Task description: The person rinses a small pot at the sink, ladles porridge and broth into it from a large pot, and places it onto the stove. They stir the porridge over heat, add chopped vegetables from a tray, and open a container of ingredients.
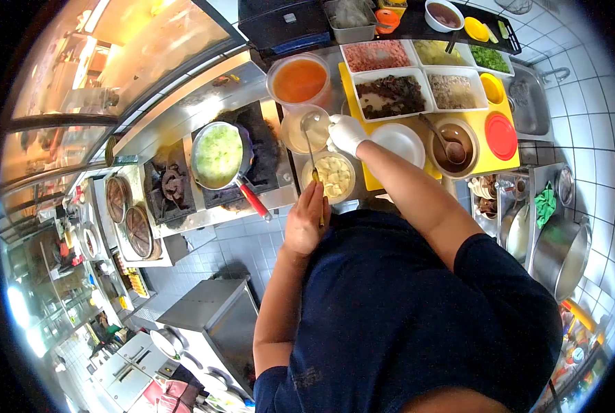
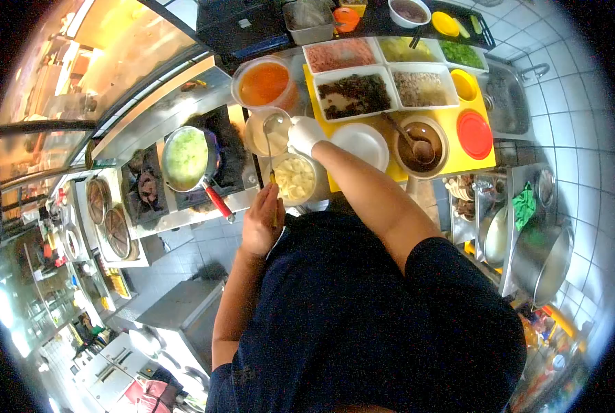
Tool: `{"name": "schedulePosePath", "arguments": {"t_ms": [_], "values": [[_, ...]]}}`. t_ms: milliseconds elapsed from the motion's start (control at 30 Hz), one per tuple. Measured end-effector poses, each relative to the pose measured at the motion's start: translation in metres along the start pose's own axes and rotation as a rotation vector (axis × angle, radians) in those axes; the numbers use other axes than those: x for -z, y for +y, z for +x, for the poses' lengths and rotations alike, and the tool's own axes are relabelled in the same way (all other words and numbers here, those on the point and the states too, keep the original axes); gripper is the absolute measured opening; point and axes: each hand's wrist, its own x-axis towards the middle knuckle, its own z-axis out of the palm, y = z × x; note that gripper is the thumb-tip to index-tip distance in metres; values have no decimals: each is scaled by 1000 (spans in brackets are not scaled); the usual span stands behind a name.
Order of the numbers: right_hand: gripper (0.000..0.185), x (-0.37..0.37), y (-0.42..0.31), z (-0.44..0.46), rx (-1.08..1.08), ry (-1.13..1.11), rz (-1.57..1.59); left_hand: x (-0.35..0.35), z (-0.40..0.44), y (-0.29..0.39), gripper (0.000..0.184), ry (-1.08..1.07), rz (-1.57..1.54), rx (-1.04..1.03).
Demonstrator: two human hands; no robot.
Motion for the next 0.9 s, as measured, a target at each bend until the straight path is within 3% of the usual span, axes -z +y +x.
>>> {"name": "schedulePosePath", "arguments": {"t_ms": [333, 467, 633, 733, 800, 833, 867, 900], "values": [[23, 30, -65, -26, -332, -50, 232, 13, -3, 8, 35, 43, -182, 113], [28, 6, -16, -3, -104, 7, 33, 18, -4, 12, 33, 47, -252, 176], [35, 13, -28, -9, -199, -30, 175, 22, -3, 14, 26, 149, -342, 281], [23, 23, -53, -23, -319, -17, 284, 21, -9, 1, 21, 272, -442, 472], [22, 7, -11, -7, -67, -17, 60, 23, -6, 3, 22, 321, -505, 511], [22, 7, -11, -7, -74, -27, 75, 24, -4, 5, 22, 347, -538, 532], [22, 14, -26, -12, -82, -37, 90, 27, 1, 7, 24, 300, -435, 468], [22, 22, -41, -18, -221, -58, 233, 21, 3, 5, 25, 292, -357, 382]]}}
